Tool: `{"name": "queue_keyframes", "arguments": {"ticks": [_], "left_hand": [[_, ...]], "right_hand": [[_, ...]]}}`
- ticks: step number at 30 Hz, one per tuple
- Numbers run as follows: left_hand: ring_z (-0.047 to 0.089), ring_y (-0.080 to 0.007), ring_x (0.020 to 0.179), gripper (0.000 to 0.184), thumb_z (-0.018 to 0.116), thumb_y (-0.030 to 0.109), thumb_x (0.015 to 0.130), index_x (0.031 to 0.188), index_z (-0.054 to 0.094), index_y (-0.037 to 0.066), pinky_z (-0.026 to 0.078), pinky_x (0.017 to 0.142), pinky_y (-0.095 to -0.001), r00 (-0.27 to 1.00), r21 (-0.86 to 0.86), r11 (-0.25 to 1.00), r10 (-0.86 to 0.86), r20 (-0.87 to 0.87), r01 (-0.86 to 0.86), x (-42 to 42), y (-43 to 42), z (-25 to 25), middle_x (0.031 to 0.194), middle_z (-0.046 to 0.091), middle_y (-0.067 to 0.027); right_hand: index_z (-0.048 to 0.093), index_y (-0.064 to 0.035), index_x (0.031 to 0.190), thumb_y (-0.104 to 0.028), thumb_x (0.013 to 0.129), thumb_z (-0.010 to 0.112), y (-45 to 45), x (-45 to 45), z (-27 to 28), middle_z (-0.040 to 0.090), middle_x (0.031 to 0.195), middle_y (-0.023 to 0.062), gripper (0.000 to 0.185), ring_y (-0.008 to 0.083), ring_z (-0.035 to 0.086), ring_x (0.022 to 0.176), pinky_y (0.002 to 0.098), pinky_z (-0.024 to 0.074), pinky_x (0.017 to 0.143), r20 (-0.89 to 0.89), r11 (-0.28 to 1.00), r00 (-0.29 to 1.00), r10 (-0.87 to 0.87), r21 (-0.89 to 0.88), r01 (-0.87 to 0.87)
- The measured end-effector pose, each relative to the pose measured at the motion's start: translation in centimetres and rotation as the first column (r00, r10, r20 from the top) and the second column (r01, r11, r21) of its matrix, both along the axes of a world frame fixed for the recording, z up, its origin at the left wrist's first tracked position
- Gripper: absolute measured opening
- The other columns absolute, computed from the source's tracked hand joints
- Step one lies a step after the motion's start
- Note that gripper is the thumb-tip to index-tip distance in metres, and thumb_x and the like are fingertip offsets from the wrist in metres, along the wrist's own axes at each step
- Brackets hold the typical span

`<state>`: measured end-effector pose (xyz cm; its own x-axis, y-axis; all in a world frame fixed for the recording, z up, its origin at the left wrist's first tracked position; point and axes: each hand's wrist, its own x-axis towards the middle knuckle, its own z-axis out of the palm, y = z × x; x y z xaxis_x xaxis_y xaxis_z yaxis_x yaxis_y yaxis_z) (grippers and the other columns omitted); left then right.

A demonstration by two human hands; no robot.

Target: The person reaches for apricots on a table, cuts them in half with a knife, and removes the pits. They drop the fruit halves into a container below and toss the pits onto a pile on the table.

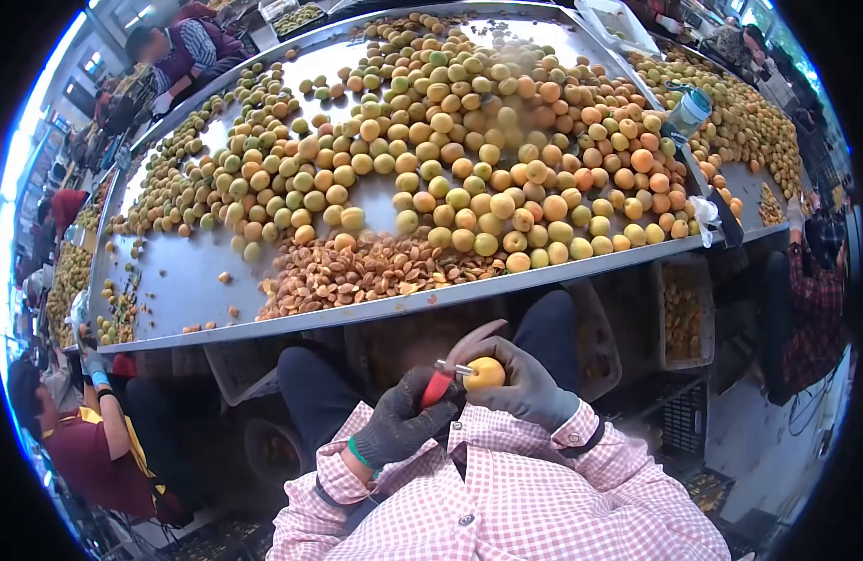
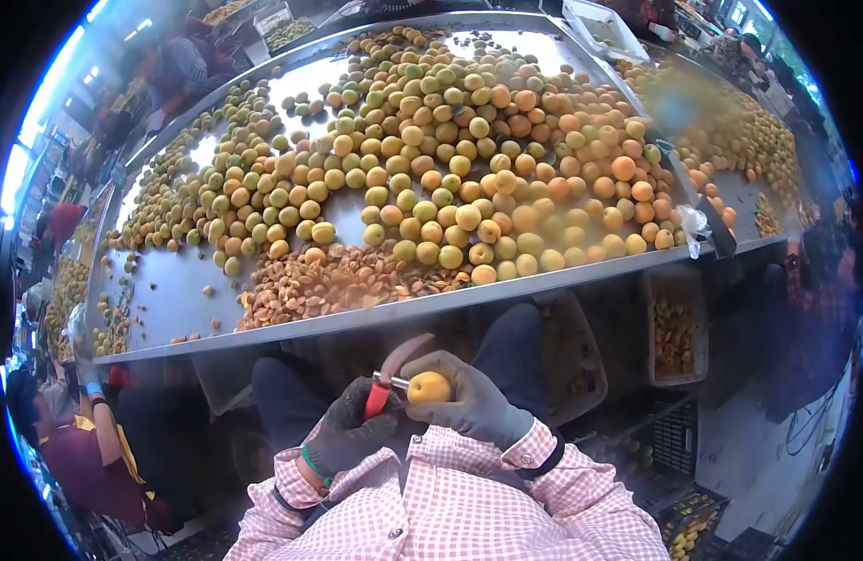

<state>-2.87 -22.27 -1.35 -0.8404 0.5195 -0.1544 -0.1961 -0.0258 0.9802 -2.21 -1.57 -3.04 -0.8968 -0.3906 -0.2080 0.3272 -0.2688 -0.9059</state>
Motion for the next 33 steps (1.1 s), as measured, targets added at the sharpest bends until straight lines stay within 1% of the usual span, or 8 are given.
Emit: {"name": "queue_keyframes", "arguments": {"ticks": [1, 4, 10, 18, 23, 26, 29, 33], "left_hand": [[0.063, -0.0174, 0.067, 0.036, 0.069, 0.021, 0.084, 0.112, 0.053, 0.007, 0.051, 0.058, -0.0321, 1.000, -0.001, 1.000, 0.006, 0.003, -0.006, 0.1, -0.2, 0.1, 0.092, 0.064, -0.0076], [0.067, -0.0335, 0.076, 0.033, 0.069, 0.019, 0.082, 0.107, 0.054, 0.006, 0.052, 0.064, -0.0388, 0.885, -0.596, 0.803, -0.284, -0.368, 0.010, -0.4, -0.5, 1.2, 0.080, 0.065, -0.0198], [0.063, -0.0409, 0.076, 0.035, 0.066, 0.022, 0.084, 0.112, 0.052, 0.007, 0.050, 0.064, -0.0441, 0.977, -0.364, 0.918, -0.199, -0.071, 0.161, 0.6, -1.1, 1.2, 0.084, 0.065, -0.0201], [0.063, -0.0413, 0.074, 0.032, 0.060, 0.022, 0.086, 0.115, 0.050, 0.011, 0.049, 0.064, -0.0467, 0.951, -0.554, 0.808, -0.298, -0.087, 0.202, 2.0, -2.1, -0.1, 0.080, 0.064, -0.0213], [0.062, -0.0417, 0.074, 0.033, 0.061, 0.018, 0.083, 0.113, 0.050, 0.012, 0.048, 0.063, -0.0476, 0.946, -0.552, 0.826, -0.261, -0.194, 0.115, 1.2, -1.0, -1.3, 0.080, 0.063, -0.0211], [0.061, -0.0425, 0.077, 0.032, 0.063, 0.020, 0.083, 0.110, 0.050, 0.011, 0.048, 0.063, -0.0477, 0.948, -0.530, 0.843, -0.237, -0.214, 0.091, 1.1, -0.7, -2.4, 0.082, 0.063, -0.0213], [0.061, -0.0427, 0.084, 0.034, 0.066, 0.021, 0.083, 0.109, 0.048, 0.008, 0.048, 0.066, -0.0461, 0.940, -0.508, 0.845, -0.292, -0.175, 0.168, 0.6, -0.8, -3.1, 0.088, 0.062, -0.0227], [0.063, -0.0387, 0.083, 0.038, 0.069, 0.019, 0.082, 0.109, 0.046, 0.006, 0.049, 0.069, -0.0429, 0.940, -0.350, 0.933, -0.195, -0.281, 0.089, -0.4, 0.2, -3.6, 0.089, 0.063, -0.0180]], "right_hand": [[0.051, -0.0043, 0.115, -0.008, 0.080, 0.073, -0.2, 0.3, 0.2, 0.054, 0.105, 0.0015, 0.041, 0.0074, 0.053, 0.091, 0.0234, 0.0462, 0.081, 0.003, 1.000, 1.000, 0.006, -0.001, -0.006], [0.048, -0.0042, 0.120, -0.002, 0.081, 0.068, -1.0, 0.8, 0.9, 0.056, 0.104, 0.0020, 0.044, 0.0071, 0.053, 0.092, 0.0240, 0.0452, 0.082, 0.047, 1.000, 0.999, -0.003, -0.028, 0.005], [0.049, -0.0034, 0.119, -0.004, 0.081, 0.070, -1.3, 1.3, 0.1, 0.056, 0.105, 0.0044, 0.044, 0.0096, 0.054, 0.094, 0.0256, 0.0453, 0.086, -0.151, 0.995, 0.988, 0.024, 0.097, -0.009], [0.054, 0.0003, 0.110, -0.001, 0.078, 0.073, -1.4, 1.9, 0.6, 0.058, 0.104, 0.0126, 0.038, 0.0190, 0.059, 0.090, 0.0285, 0.0463, 0.079, -0.407, 0.991, 0.912, 0.048, 0.131, 0.006], [0.050, -0.0019, 0.110, -0.010, 0.078, 0.074, -2.6, 2.5, 0.9, 0.058, 0.104, 0.0122, 0.041, 0.0214, 0.062, 0.083, 0.0279, 0.0478, 0.071, -0.066, 0.987, 0.993, -0.098, 0.119, 0.105], [0.048, -0.0030, 0.114, -0.004, 0.078, 0.073, -2.5, 2.0, 1.5, 0.058, 0.088, 0.0069, 0.044, 0.0146, 0.060, 0.079, 0.0270, 0.0485, 0.071, -0.481, 0.731, 0.874, 0.072, 0.622, 0.282], [0.048, -0.0035, 0.114, -0.003, 0.077, 0.073, -2.3, 1.9, 1.2, 0.056, 0.096, 0.0057, 0.045, 0.0146, 0.058, 0.087, 0.0275, 0.0476, 0.077, -0.486, 0.688, 0.863, 0.138, 0.674, 0.270], [0.049, -0.0055, 0.115, -0.002, 0.077, 0.073, -1.6, 0.4, 0.5, 0.053, 0.105, 0.0038, 0.045, 0.0127, 0.054, 0.095, 0.0266, 0.0456, 0.082, -0.277, 0.986, 0.959, 0.062, 0.168, -0.015]]}}
